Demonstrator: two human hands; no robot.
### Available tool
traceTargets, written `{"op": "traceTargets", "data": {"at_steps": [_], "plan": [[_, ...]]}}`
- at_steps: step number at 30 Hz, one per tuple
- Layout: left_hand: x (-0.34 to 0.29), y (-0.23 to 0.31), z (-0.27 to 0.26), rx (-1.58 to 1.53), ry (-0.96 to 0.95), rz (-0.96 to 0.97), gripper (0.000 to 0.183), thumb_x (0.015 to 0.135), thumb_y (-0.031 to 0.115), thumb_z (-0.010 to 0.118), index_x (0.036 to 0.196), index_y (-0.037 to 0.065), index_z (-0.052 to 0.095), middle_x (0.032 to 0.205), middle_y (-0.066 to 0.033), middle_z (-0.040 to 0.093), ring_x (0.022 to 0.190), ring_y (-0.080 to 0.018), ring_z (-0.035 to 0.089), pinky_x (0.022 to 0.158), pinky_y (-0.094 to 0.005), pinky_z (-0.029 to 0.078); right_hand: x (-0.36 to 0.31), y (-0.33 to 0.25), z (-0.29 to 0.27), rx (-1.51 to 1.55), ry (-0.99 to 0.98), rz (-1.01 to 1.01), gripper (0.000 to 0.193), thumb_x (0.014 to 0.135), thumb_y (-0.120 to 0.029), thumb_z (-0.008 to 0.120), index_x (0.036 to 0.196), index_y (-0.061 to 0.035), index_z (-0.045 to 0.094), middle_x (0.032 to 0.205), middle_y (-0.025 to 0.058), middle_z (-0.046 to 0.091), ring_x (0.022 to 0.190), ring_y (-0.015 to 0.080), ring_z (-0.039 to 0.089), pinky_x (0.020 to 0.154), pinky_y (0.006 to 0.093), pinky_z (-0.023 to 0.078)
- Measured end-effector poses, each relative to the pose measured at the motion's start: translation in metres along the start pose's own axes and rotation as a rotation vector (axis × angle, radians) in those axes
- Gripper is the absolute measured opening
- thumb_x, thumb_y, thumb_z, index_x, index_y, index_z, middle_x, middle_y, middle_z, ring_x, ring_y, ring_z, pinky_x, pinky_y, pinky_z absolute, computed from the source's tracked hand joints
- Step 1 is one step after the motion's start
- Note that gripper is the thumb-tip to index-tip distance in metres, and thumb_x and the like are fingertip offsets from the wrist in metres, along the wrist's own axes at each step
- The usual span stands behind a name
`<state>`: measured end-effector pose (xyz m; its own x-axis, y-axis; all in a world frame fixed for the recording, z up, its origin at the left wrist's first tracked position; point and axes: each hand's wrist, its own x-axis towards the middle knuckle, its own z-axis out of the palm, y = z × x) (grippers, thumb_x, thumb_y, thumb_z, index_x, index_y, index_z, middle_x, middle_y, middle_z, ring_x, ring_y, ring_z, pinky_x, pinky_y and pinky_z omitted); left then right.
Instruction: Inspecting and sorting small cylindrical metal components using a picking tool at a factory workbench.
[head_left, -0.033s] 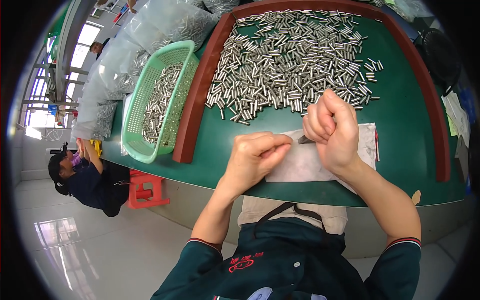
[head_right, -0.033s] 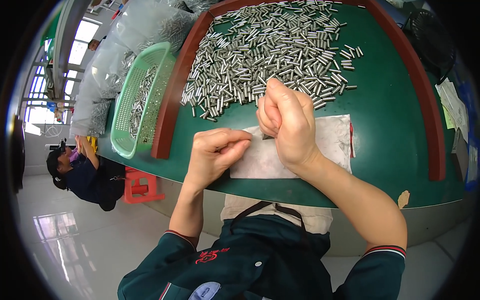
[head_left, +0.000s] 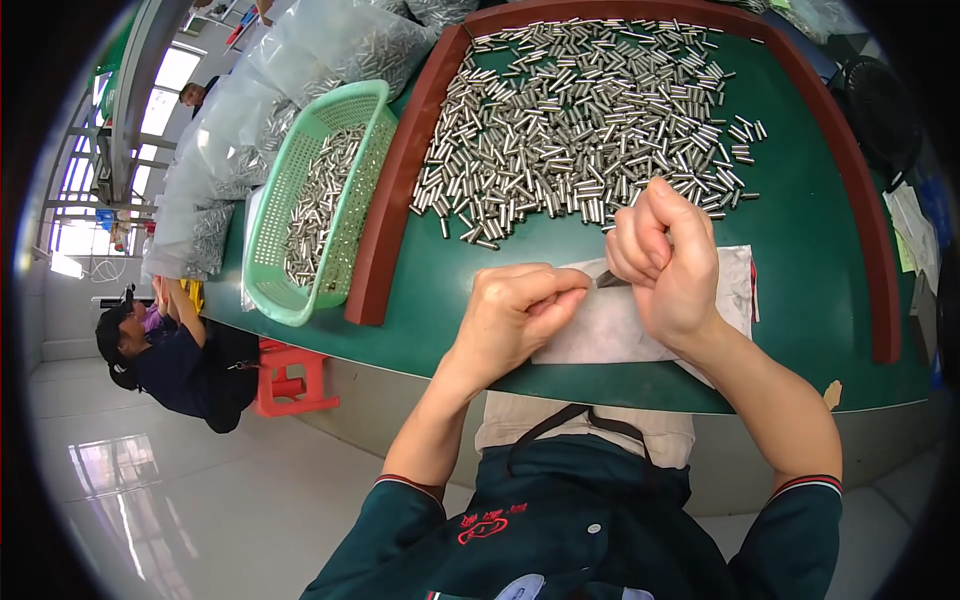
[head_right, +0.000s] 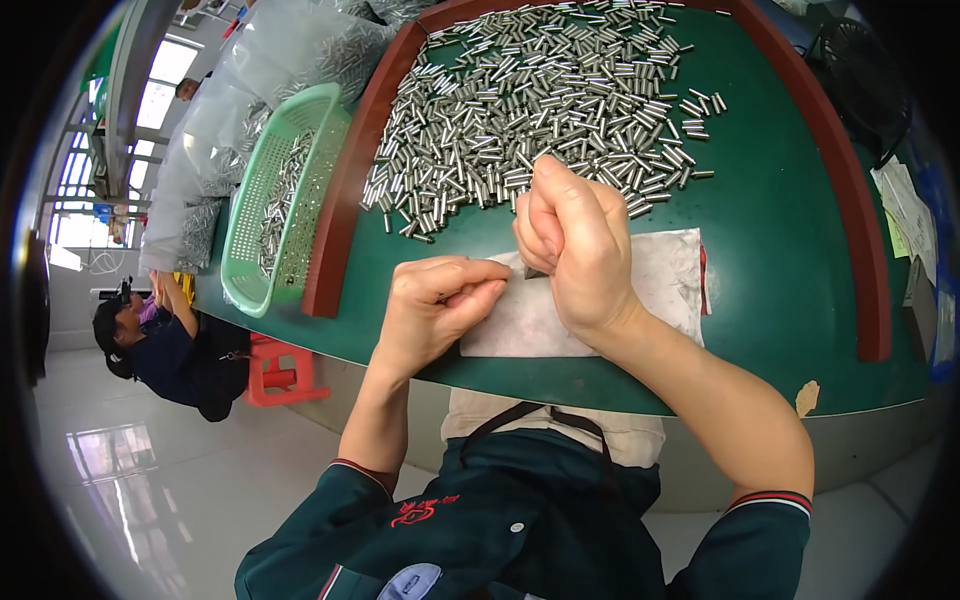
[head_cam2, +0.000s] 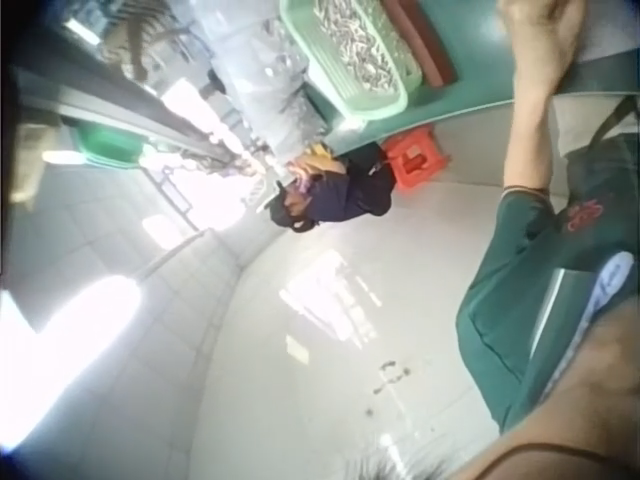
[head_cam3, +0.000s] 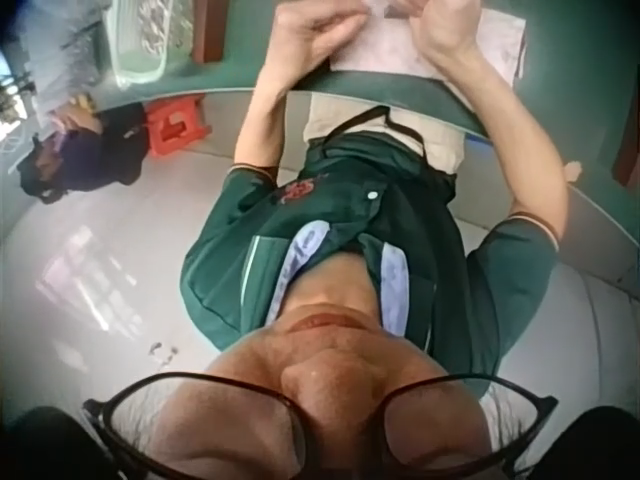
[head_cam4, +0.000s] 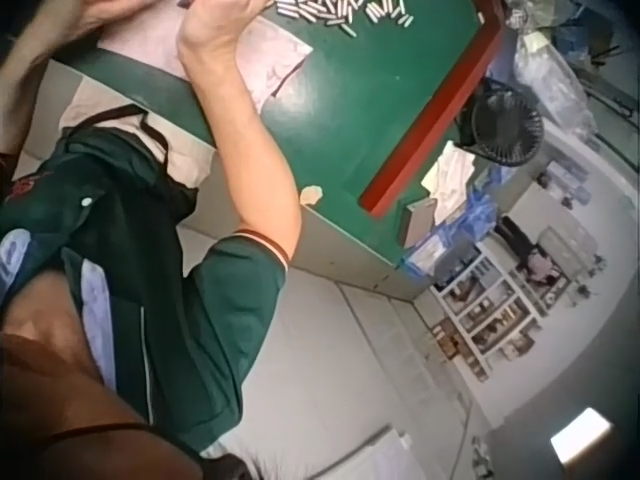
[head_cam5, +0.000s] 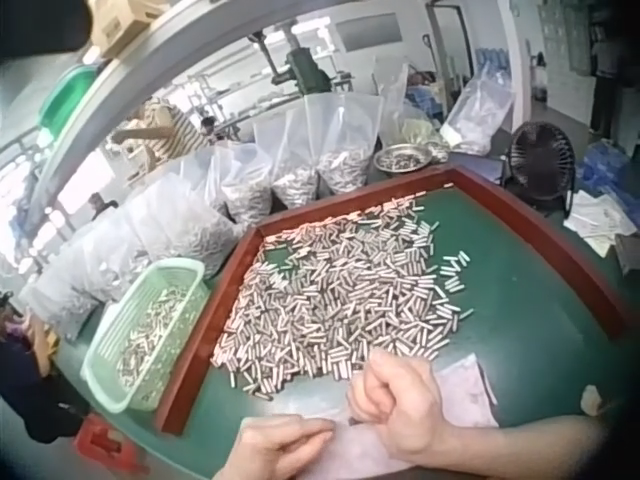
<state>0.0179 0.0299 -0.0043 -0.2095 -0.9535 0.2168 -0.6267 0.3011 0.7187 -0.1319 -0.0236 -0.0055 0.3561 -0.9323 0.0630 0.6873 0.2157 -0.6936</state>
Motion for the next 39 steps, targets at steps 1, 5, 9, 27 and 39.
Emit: {"op": "traceTargets", "data": {"at_steps": [1, 5, 9, 27, 39], "plan": [[-0.001, 0.000, 0.002, -0.002, -0.001, -0.001, 0.010, 0.065, -0.001, 0.063, 0.075, 0.000, 0.063, 0.053, -0.0037, 0.051, 0.044, -0.0055, 0.041, 0.041, -0.0204, 0.032, 0.000, 0.000, 0.001, -0.001, 0.002, 0.001, 0.043, 0.088, -0.023, 0.035, 0.048, -0.0095, 0.027, 0.042, -0.0007, 0.028, 0.038, 0.0064, 0.019, 0.037, 0.0233, 0.015], [-0.004, -0.003, 0.004, 0.029, 0.026, -0.060, 0.012, 0.064, 0.001, 0.065, 0.075, 0.001, 0.063, 0.048, -0.0011, 0.044, 0.041, -0.0063, 0.037, 0.039, -0.0212, 0.030, -0.002, 0.001, 0.002, -0.047, 0.012, -0.006, 0.044, 0.089, -0.024, 0.030, 0.048, -0.0113, 0.026, 0.040, -0.0012, 0.025, 0.036, 0.0075, 0.015, 0.037, 0.0241, 0.015], [-0.004, -0.007, 0.010, 0.148, 0.105, -0.026, 0.010, 0.064, 0.001, 0.066, 0.073, 0.002, 0.062, 0.045, -0.0003, 0.036, 0.040, -0.0073, 0.035, 0.038, -0.0225, 0.028, -0.002, -0.001, 0.003, -0.025, -0.010, -0.038, 0.043, 0.089, -0.024, 0.029, 0.048, -0.0117, 0.026, 0.040, -0.0013, 0.025, 0.036, 0.0076, 0.015, 0.037, 0.0242, 0.015], [-0.003, -0.003, 0.013, 0.130, 0.073, 0.013, 0.008, 0.065, 0.005, 0.067, 0.068, 0.002, 0.060, 0.057, -0.0081, 0.056, 0.048, -0.0208, 0.053, 0.045, -0.0288, 0.042, -0.004, 0.000, 0.004, -0.006, -0.010, 0.010, 0.044, 0.089, -0.024, 0.029, 0.046, -0.0118, 0.026, 0.040, -0.0013, 0.025, 0.037, 0.0080, 0.015, 0.038, 0.0245, 0.016], [0.002, -0.002, 0.014, 0.139, 0.056, 0.060, 0.009, 0.064, 0.003, 0.067, 0.067, 0.002, 0.058, 0.055, -0.0087, 0.054, 0.050, -0.0238, 0.053, 0.046, -0.0307, 0.042, -0.007, 0.004, 0.011, -0.188, 0.007, -0.064, 0.042, 0.087, -0.018, 0.031, 0.046, -0.0099, 0.027, 0.041, -0.0011, 0.025, 0.038, 0.0075, 0.017, 0.038, 0.0234, 0.017]]}}
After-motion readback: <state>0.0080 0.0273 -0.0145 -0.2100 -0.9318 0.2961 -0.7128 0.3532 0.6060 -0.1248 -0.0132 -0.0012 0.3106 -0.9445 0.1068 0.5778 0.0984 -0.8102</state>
